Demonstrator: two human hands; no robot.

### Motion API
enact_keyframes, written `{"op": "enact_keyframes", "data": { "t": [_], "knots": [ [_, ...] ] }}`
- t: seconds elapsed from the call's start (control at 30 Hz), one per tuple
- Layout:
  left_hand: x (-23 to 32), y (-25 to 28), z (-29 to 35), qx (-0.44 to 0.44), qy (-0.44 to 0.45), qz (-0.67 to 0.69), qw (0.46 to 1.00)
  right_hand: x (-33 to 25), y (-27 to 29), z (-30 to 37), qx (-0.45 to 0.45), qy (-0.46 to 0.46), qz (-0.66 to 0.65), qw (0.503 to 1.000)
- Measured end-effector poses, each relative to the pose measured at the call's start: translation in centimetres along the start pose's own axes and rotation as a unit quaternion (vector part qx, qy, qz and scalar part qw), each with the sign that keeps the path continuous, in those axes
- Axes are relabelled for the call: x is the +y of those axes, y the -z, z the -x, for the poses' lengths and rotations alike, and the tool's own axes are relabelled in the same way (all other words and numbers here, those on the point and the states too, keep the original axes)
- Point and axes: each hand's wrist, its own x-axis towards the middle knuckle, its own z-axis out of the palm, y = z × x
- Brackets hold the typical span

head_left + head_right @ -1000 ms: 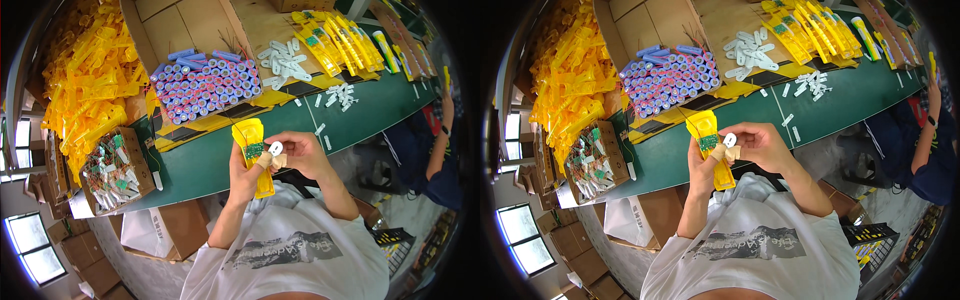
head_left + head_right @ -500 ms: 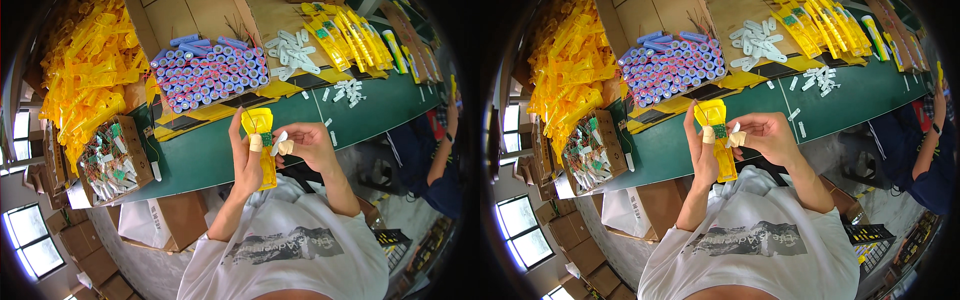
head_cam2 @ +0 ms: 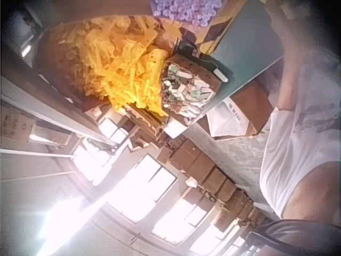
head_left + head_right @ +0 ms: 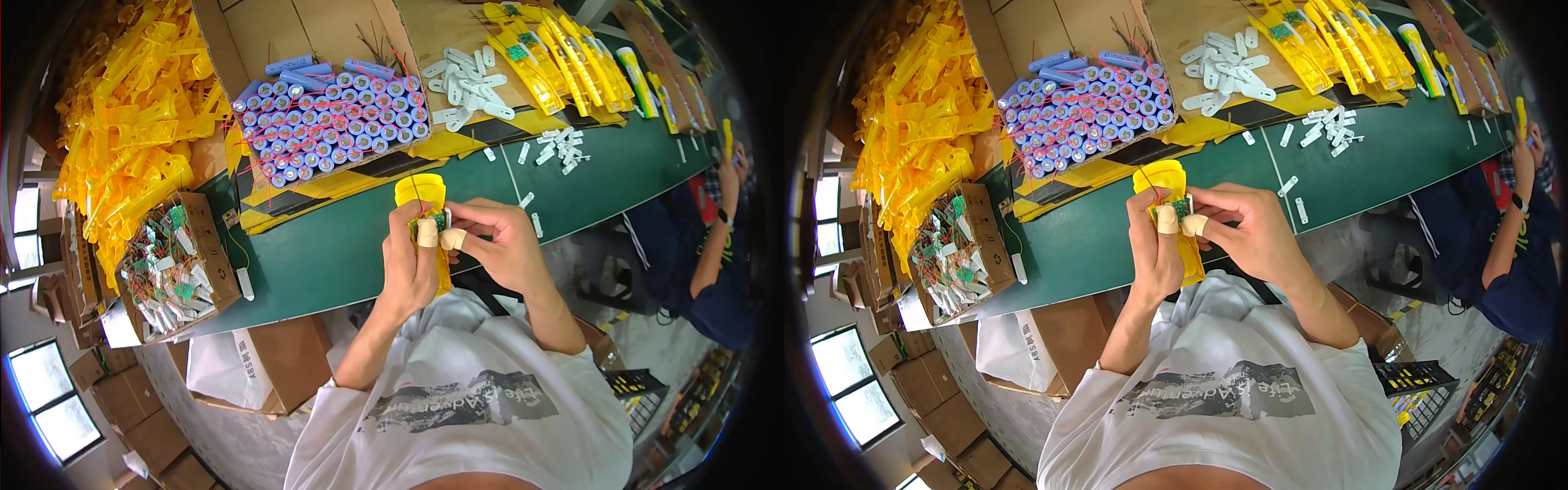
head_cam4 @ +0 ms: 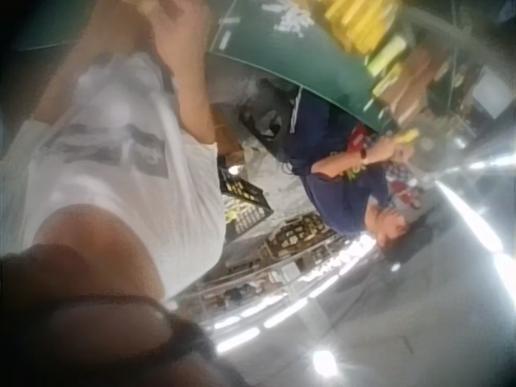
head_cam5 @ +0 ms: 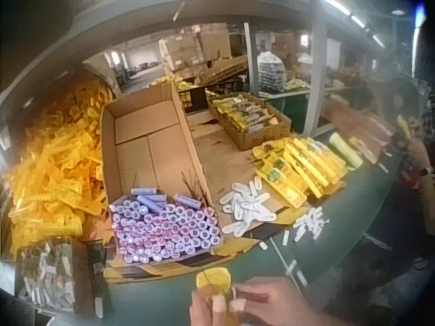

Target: The person assembles circuit boards and batteries into yellow plastic flashlight housings by hand, connecting them with wires.

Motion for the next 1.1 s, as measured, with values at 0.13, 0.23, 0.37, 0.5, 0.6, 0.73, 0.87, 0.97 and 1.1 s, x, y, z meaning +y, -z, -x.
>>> {"op": "enact_keyframes", "data": {
  "t": [0.13, 0.23, 0.37, 0.5, 0.6, 0.73, 0.87, 0.97, 1.1],
  "knots": [
    [0.6, -0.1, -0.5, 0.041, -0.039, -0.027, 0.998, 1.5, -1.3, 0.1, 0.040, 0.034, 0.044, 0.998],
    [0.3, -0.1, -0.8, 0.049, -0.054, -0.037, 0.997, 2.3, -1.1, 0.0, 0.037, 0.035, 0.012, 0.999],
    [-0.1, 0.1, -1.1, 0.029, -0.032, -0.067, 0.997, 3.7, -1.0, 0.1, 0.048, 0.097, 0.010, 0.994],
    [-1.4, 0.0, -0.9, 0.026, -0.026, 0.006, 0.999, 4.5, -0.7, 0.0, 0.029, 0.053, -0.097, 0.993],
    [-1.6, 0.0, -0.9, 0.002, -0.024, -0.001, 1.000, 5.2, 0.0, -0.4, 0.002, 0.040, -0.140, 0.989],
    [-1.9, -0.2, -0.9, -0.003, 0.005, 0.009, 1.000, 5.3, 0.1, -0.4, -0.003, 0.036, -0.142, 0.989],
    [-2.7, -0.2, -0.5, 0.016, 0.007, 0.007, 1.000, 5.1, -0.2, -0.8, 0.004, 0.027, -0.150, 0.988],
    [-2.8, -0.6, -0.4, 0.028, -0.021, 0.005, 0.999, 4.7, -0.4, -0.4, 0.027, -0.048, -0.179, 0.982],
    [-2.1, -0.4, -1.0, 0.048, -0.024, -0.028, 0.998, 3.7, -0.8, -0.2, 0.066, 0.016, -0.032, 0.997]
  ]
}}
